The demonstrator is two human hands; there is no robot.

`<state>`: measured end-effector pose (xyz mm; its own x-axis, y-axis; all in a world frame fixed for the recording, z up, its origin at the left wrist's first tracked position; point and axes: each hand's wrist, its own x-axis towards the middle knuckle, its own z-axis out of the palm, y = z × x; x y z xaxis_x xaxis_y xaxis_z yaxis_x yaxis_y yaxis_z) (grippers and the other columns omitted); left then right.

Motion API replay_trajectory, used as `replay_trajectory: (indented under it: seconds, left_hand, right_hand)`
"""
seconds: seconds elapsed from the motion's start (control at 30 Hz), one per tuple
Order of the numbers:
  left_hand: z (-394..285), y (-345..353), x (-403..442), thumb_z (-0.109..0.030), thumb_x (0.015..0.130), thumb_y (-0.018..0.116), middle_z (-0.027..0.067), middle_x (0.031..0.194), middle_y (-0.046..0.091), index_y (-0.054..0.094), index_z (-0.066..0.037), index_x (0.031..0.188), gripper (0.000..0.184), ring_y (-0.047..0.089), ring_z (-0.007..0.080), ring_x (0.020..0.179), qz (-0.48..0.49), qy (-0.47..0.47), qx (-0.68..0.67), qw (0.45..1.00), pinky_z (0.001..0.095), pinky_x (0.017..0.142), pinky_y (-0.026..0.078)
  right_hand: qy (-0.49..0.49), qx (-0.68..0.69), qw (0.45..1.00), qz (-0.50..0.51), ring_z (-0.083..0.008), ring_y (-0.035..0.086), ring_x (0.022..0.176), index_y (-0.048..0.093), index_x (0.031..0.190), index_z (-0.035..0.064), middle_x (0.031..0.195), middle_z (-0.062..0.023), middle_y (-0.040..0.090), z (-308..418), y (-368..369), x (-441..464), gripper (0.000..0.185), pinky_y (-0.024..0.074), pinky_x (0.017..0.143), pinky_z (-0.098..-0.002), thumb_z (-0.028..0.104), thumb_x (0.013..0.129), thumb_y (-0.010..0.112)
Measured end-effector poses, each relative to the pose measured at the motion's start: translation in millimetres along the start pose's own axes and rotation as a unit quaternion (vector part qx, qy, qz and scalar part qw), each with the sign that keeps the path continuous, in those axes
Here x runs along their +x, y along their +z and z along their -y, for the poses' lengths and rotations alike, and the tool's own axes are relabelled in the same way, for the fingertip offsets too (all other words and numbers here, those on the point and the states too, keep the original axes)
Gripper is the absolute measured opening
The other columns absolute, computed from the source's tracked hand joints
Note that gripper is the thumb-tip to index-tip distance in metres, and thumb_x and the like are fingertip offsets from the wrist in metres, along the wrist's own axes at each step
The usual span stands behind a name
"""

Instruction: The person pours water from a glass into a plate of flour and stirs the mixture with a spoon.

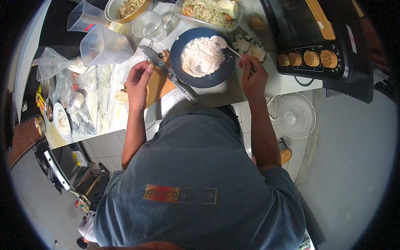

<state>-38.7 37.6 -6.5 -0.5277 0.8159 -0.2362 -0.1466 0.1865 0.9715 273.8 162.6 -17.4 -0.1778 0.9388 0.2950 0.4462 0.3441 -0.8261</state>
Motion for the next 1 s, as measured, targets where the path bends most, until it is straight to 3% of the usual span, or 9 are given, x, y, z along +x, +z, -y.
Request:
replay_trajectory:
  seconds: [0.3, 0.4, 0.5, 0.6, 0.7, 0.8, 0.93, 1.0]
  left_hand:
    - [0, -2, -5, -0.016, 0.094, 0.071, 0.0072, 0.111, 0.064, 0.061, 0.001, 0.121, 0.033, 0.058, 0.0141, 0.106, -0.009, -0.003, 0.004, 1.0, 0.0283, 0.098, 0.044]
    - [-2, 2, -5, -0.014, 0.092, 0.073, 0.0054, 0.103, 0.064, 0.062, 0.002, 0.116, 0.031, 0.06, 0.0116, 0.096, -0.022, 0.008, -0.003, 1.0, 0.026, 0.088, 0.049]
    - [2, 1, -5, -0.014, 0.092, 0.073, 0.0055, 0.103, 0.064, 0.062, 0.002, 0.116, 0.032, 0.06, 0.0117, 0.096, -0.018, 0.006, -0.012, 1.0, 0.0261, 0.088, 0.048]
    - [6, 1, -5, -0.014, 0.092, 0.073, 0.006, 0.104, 0.065, 0.062, 0.002, 0.117, 0.032, 0.06, 0.0121, 0.097, -0.017, 0.008, -0.016, 1.0, 0.0263, 0.089, 0.048]
    - [4, 0, -9, -0.014, 0.092, 0.073, 0.0066, 0.106, 0.065, 0.061, 0.002, 0.118, 0.032, 0.06, 0.0125, 0.099, -0.019, 0.0, -0.004, 1.0, 0.0266, 0.089, 0.048]
    - [7, 0, -9, -0.014, 0.092, 0.073, 0.0069, 0.107, 0.065, 0.061, 0.002, 0.118, 0.032, 0.06, 0.0126, 0.1, -0.02, -0.01, -0.008, 1.0, 0.0268, 0.09, 0.048]
    - [4, -1, -10, -0.013, 0.092, 0.073, 0.0069, 0.107, 0.065, 0.061, 0.002, 0.118, 0.032, 0.06, 0.0125, 0.099, -0.019, -0.008, -0.011, 1.0, 0.0267, 0.09, 0.048]
    - [6, -2, -10, -0.013, 0.092, 0.073, 0.0068, 0.107, 0.065, 0.061, 0.002, 0.118, 0.032, 0.06, 0.0125, 0.098, -0.021, -0.01, -0.011, 1.0, 0.0266, 0.091, 0.048]
  right_hand:
    - [0.104, 0.206, 0.972, -0.042, -0.0125, 0.064, 0.075, 0.063, 0.106, -0.0027, 0.084, -0.0087, 0.069, -11, 13, -23, 0.023, 0.0508, 0.074, -0.0256, 0.016, 0.105, 0.05]
    - [0.051, 0.141, 0.988, 0.031, -0.0125, 0.065, 0.076, 0.064, 0.107, -0.0027, 0.085, -0.0091, 0.07, -3, 3, -28, 0.021, 0.0519, 0.074, -0.0259, 0.012, 0.104, 0.05]
    - [0.039, 0.086, 0.993, 0.074, -0.0127, 0.067, 0.078, 0.066, 0.106, -0.0023, 0.085, -0.009, 0.07, 5, 2, -35, 0.018, 0.053, 0.072, -0.0264, 0.009, 0.102, 0.052]
    - [0.01, 0.113, 0.993, 0.037, -0.0134, 0.068, 0.079, 0.067, 0.106, -0.0017, 0.086, -0.0094, 0.07, 7, 0, -37, 0.017, 0.0537, 0.071, -0.0266, 0.007, 0.1, 0.054]
    - [-0.006, 0.063, 0.994, 0.084, -0.0141, 0.068, 0.079, 0.067, 0.105, -0.0019, 0.087, -0.0098, 0.07, 3, 1, -37, 0.016, 0.0536, 0.071, -0.0264, 0.007, 0.1, 0.055]
    - [-0.018, 0.067, 0.996, 0.063, -0.0145, 0.068, 0.078, 0.067, 0.105, -0.0019, 0.088, -0.0102, 0.07, 2, -1, -39, 0.016, 0.0539, 0.07, -0.0267, 0.007, 0.099, 0.055]
    - [0.01, 0.059, 0.994, 0.09, -0.0147, 0.068, 0.079, 0.067, 0.106, -0.0016, 0.088, -0.0101, 0.07, 7, -4, -42, 0.016, 0.0543, 0.072, -0.0268, 0.006, 0.1, 0.054]
    - [0.027, 0.074, 0.996, 0.041, -0.0148, 0.069, 0.081, 0.067, 0.107, -0.002, 0.088, -0.0104, 0.07, 5, -8, -43, 0.017, 0.0544, 0.073, -0.0266, 0.005, 0.1, 0.053]
